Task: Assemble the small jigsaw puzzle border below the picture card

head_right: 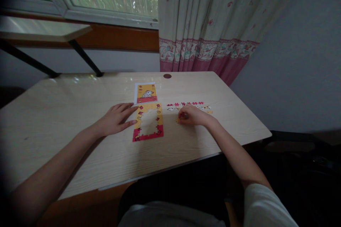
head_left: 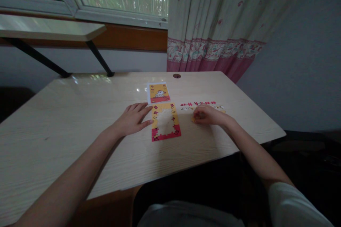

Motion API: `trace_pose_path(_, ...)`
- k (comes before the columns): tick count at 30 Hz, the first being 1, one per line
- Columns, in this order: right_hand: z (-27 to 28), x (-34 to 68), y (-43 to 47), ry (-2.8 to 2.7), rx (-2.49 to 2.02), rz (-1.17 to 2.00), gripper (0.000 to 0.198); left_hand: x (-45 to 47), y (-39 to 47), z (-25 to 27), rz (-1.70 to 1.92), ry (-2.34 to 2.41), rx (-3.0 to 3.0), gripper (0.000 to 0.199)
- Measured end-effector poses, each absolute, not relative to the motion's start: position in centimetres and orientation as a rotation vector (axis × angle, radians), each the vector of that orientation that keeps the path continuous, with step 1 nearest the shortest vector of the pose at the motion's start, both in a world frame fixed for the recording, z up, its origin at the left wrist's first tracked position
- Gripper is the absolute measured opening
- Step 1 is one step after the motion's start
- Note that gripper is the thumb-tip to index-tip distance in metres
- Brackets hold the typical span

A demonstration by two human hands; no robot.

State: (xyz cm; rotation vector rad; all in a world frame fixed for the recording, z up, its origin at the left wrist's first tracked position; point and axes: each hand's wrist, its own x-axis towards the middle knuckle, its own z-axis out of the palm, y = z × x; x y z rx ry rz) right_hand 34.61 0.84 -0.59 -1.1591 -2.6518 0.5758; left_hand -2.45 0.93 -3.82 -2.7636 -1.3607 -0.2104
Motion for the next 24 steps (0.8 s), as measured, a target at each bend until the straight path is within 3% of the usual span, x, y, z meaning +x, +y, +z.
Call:
trace_pose_path(10, -0.89, 34.5, 0.57, -2.552, -1.14, 0.811, 0.008, -2.38, 0.97, -3.98, -0.231, -1.369, -2.768, 0.07)
trace_pose_path(16, -0.89, 34.7, 1.14, -2.631, -1.104, 0.619, 0.016, -2.36, 0.93, -3.87, -0.255, -1.376, -2.787, 0.072)
trace_pose_path(24, -1.06, 34.78, 1.16, -2.633, -1.106, 0.674, 0.013, -2.51, 1.05, -4.07, -0.256, -1.356, -2.788, 0.072)
